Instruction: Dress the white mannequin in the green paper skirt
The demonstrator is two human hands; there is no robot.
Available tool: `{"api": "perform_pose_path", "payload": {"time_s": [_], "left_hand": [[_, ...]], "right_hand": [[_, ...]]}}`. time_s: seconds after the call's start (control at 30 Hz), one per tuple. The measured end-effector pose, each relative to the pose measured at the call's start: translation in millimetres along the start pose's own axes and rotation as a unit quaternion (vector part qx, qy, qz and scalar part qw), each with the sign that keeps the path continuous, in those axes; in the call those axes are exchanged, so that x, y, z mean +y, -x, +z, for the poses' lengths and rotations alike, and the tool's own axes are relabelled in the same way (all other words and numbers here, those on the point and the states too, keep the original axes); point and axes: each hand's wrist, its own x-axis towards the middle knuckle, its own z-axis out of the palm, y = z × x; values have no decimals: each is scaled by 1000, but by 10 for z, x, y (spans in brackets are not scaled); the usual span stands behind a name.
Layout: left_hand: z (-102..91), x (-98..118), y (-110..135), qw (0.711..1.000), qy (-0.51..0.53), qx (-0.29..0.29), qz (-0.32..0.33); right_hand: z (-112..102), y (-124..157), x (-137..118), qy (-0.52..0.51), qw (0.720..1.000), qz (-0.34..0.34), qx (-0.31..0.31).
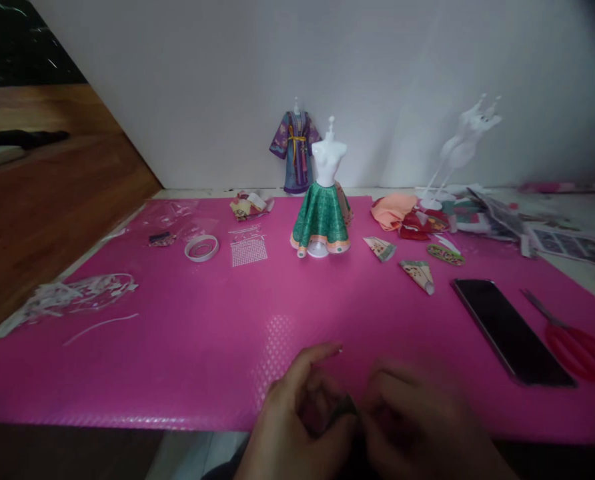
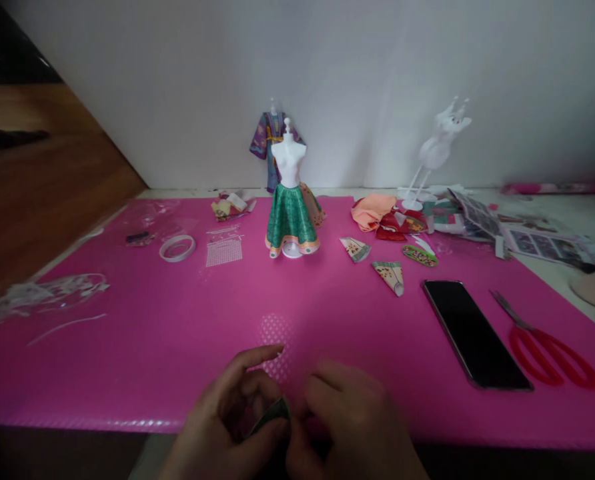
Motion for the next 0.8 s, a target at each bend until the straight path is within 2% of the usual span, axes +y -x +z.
{"api": "perform_pose_path", "payload": {"time_s": [0.2, 0.6, 0.67, 0.8], "left_hand": [[-26, -67, 18, 997, -67, 4, 44], [-35, -26, 23, 992, -102, -8, 71], [-41, -23, 22, 994, -89, -11, 65], [-58, 18, 5, 999, 1, -19, 25]], "right_hand": [[-25, -62, -35, 4, 999, -22, 35], [-14, -49, -34, 2, 1000, -24, 17], [-40, -59, -29, -2, 1000, -28, 13], [-107, -61, -10, -14, 999, -30, -21]]}}
